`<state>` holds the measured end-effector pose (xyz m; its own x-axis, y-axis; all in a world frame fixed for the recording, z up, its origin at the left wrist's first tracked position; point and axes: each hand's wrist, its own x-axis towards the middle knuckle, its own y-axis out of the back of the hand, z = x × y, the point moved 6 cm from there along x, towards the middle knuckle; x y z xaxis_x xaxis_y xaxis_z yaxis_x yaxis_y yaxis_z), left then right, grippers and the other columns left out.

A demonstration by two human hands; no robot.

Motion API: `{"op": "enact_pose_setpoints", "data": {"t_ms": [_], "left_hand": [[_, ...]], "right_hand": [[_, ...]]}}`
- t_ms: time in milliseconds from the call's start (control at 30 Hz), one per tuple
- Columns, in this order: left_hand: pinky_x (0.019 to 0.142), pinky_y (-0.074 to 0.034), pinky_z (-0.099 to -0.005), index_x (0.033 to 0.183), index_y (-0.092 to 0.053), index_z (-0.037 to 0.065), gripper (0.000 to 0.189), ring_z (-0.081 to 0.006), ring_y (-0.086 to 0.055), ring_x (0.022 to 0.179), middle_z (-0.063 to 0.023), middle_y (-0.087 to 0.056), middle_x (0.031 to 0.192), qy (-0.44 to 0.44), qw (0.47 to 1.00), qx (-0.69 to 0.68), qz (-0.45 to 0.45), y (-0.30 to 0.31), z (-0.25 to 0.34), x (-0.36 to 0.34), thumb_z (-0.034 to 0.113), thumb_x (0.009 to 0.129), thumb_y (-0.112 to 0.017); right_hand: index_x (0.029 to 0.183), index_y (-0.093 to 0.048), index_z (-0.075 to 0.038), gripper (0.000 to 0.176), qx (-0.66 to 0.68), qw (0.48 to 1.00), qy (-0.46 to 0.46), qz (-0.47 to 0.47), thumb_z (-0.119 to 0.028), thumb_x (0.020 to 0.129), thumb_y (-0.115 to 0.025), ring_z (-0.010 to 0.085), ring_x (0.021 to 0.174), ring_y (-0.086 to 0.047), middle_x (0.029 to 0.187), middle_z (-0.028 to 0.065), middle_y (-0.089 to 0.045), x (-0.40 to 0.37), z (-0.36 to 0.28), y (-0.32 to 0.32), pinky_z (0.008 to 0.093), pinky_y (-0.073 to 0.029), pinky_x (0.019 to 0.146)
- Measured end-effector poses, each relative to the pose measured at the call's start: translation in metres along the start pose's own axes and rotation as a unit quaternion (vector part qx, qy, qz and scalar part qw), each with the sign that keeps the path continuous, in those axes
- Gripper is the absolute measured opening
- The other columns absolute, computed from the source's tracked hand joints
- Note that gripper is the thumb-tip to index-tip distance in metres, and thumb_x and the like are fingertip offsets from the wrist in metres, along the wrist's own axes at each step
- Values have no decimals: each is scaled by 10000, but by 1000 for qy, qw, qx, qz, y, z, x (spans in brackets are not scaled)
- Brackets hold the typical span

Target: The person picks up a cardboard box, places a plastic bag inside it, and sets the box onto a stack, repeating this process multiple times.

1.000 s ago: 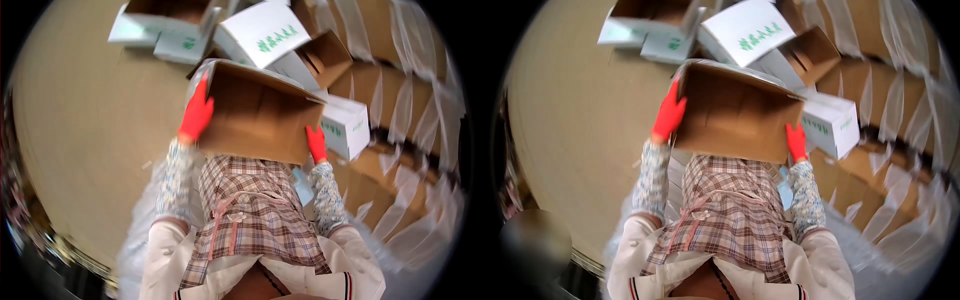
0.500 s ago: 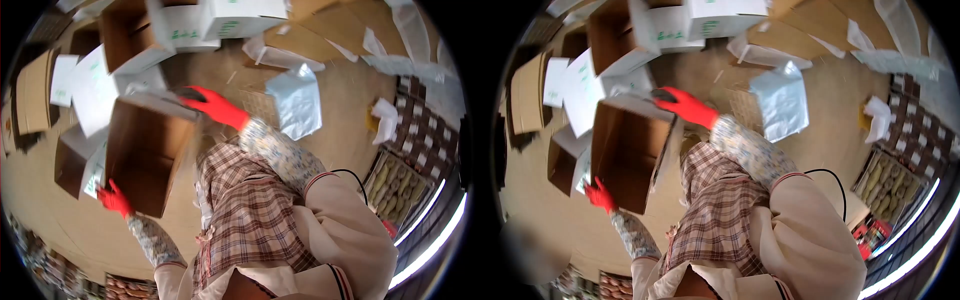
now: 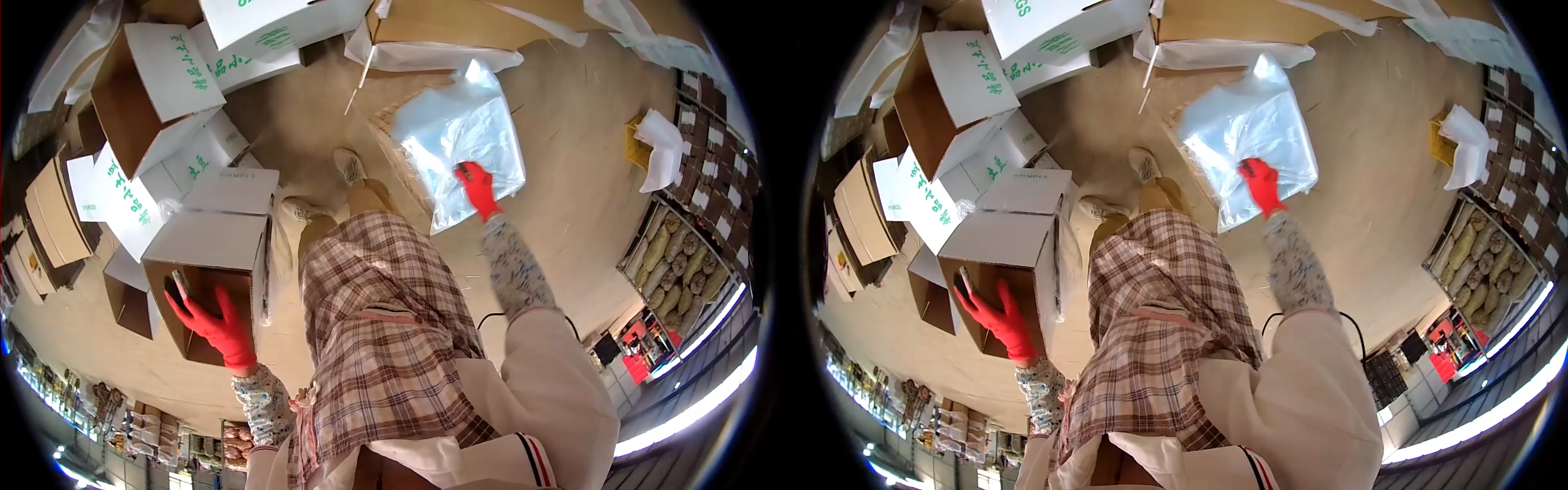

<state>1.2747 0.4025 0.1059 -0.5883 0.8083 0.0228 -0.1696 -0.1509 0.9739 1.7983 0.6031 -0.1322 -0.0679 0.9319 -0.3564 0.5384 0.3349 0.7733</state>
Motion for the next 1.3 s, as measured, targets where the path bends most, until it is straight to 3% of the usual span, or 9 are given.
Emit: {"op": "enact_pose_setpoints", "data": {"t_ms": [167,233,300,367,467,600,833,1000,1300], "left_hand": [[1027,-325,-427,1281,-478,15,503,-371,-382,1252,-178,-449,1324,-18,988,-151,28,2,71,6,31,805,-643],[885,-430,-364,1184,-553,28,389,-282,-529,1037,-137,-548,1166,4,961,-262,-93,-20,95,-6,12,804,-634],[815,-451,-317,1082,-592,5,241,-228,-580,906,-120,-617,990,173,816,-404,-375,-49,133,-23,137,880,-591],[917,-426,-312,1177,-557,1,360,-219,-554,1059,-145,-602,1134,127,760,-470,-431,-89,156,-59,233,903,-583],[961,-369,-298,1255,-488,-11,380,-202,-494,1118,-136,-570,1162,-44,783,-556,-275,-84,176,-60,232,962,-483],[701,-428,-235,1048,-589,16,279,-67,-516,782,20,-578,856,307,610,-727,-65,-12,147,-23,261,966,-485],[609,-364,-200,886,-617,18,177,-35,-434,689,50,-525,748,301,710,-607,191,120,54,-50,184,927,-575],[925,-409,-330,1158,-565,12,588,-182,-541,1047,-111,-560,1205,136,544,-828,18,144,16,-94,487,989,-262],[759,-488,-278,1028,-607,-3,406,-149,-599,862,-49,-605,976,248,673,-697,8,173,-31,-107,345,988,-402]], "right_hand": [[897,-565,7,283,124,989,-63,-59,-264,938,-491,215,669,-568,783,113,-614,46,54,34,341,-457,624],[855,-544,9,322,43,985,20,-163,-290,950,-474,203,656,-557,742,113,-596,36,-21,51,342,-459,614],[825,-530,8,347,109,955,-140,236,-307,954,-464,218,629,-540,690,126,-572,54,-12,108,357,-446,593],[963,-573,11,314,158,984,-42,68,-285,925,-477,243,725,-574,831,126,-603,34,-118,95,364,-462,640],[1033,-570,9,226,75,902,400,-145,-99,835,-555,353,771,-588,872,184,-605,-77,-289,47,415,-468,680],[1031,-539,13,298,253,848,234,-403,-180,831,-645,273,778,-592,867,152,-597,-114,-384,73,372,-473,737],[1061,-582,-8,270,289,815,147,-481,-183,866,-646,104,727,-543,832,20,-603,-131,-443,57,256,-448,618],[1070,-581,16,295,394,802,164,-418,-191,870,-647,46,582,-494,740,-7,-565,-128,-488,47,195,-370,479],[654,-470,-53,279,134,763,372,-511,-185,834,-637,25,453,-393,521,-34,-424,-200,-580,40,223,-304,425]]}}
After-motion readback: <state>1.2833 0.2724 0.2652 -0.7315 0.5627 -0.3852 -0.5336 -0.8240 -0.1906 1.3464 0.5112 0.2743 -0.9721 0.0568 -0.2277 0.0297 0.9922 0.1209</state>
